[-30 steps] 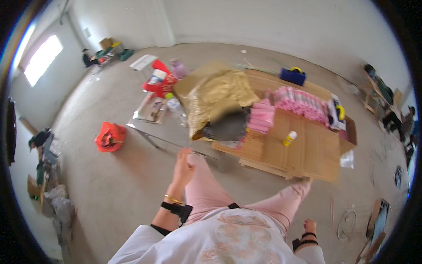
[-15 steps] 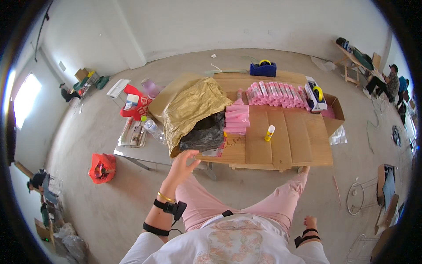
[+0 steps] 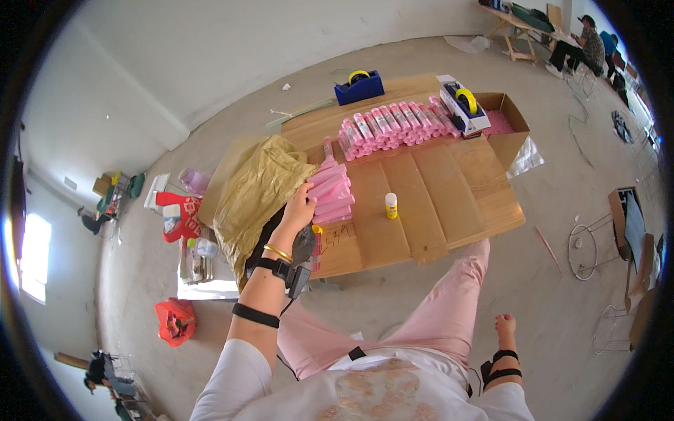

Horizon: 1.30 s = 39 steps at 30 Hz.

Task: Applying labels to small pink plastic tubes using a glue stick.

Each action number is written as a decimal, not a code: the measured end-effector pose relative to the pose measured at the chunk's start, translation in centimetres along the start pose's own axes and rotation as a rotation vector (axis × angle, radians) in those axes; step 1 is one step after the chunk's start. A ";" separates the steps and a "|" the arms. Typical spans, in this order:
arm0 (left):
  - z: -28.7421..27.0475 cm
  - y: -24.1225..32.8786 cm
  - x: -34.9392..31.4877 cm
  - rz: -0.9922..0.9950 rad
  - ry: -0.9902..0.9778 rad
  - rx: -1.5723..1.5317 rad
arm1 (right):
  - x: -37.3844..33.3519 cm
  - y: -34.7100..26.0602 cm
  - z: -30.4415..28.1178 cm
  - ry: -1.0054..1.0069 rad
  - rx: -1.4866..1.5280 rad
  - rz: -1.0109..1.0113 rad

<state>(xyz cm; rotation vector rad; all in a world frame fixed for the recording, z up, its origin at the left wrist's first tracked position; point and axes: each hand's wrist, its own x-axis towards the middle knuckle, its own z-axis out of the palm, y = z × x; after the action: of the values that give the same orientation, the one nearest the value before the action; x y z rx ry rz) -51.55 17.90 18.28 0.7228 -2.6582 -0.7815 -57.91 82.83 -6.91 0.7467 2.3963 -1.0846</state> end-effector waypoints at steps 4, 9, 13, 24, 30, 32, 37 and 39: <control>2.7 -1.0 4.5 -0.076 -0.044 0.078 | 1.5 -3.2 -0.3 -0.025 0.089 -0.119; 4.5 -1.3 6.1 0.129 -0.062 0.420 | 1.9 -10.5 -0.3 -0.009 0.174 -0.392; 3.9 -0.5 6.3 0.160 -0.026 0.362 | 0.1 -18.2 -0.2 -0.032 0.255 -0.518; -4.4 10.2 -6.8 -0.157 -0.354 -1.368 | -18.6 -36.7 5.5 -0.640 0.439 -0.903; -5.2 14.0 -14.4 -0.020 -0.292 -0.950 | -30.5 -38.7 6.9 -1.188 0.623 -1.005; -5.3 14.7 -16.1 0.070 -0.197 -0.660 | -32.6 -37.8 6.6 -1.215 0.495 -1.040; -6.9 15.0 -19.5 0.005 -0.395 -0.671 | -33.8 -34.9 5.1 -0.921 0.362 -1.329; -7.1 15.2 -20.7 -0.231 -0.706 -0.955 | -33.7 -33.6 4.8 -0.845 0.479 -1.389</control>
<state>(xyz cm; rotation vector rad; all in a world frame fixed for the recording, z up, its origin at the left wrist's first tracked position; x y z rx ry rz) -37.34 36.99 30.19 0.5186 -2.2087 -2.4767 -51.87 50.24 27.59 -1.2930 1.6420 -1.8953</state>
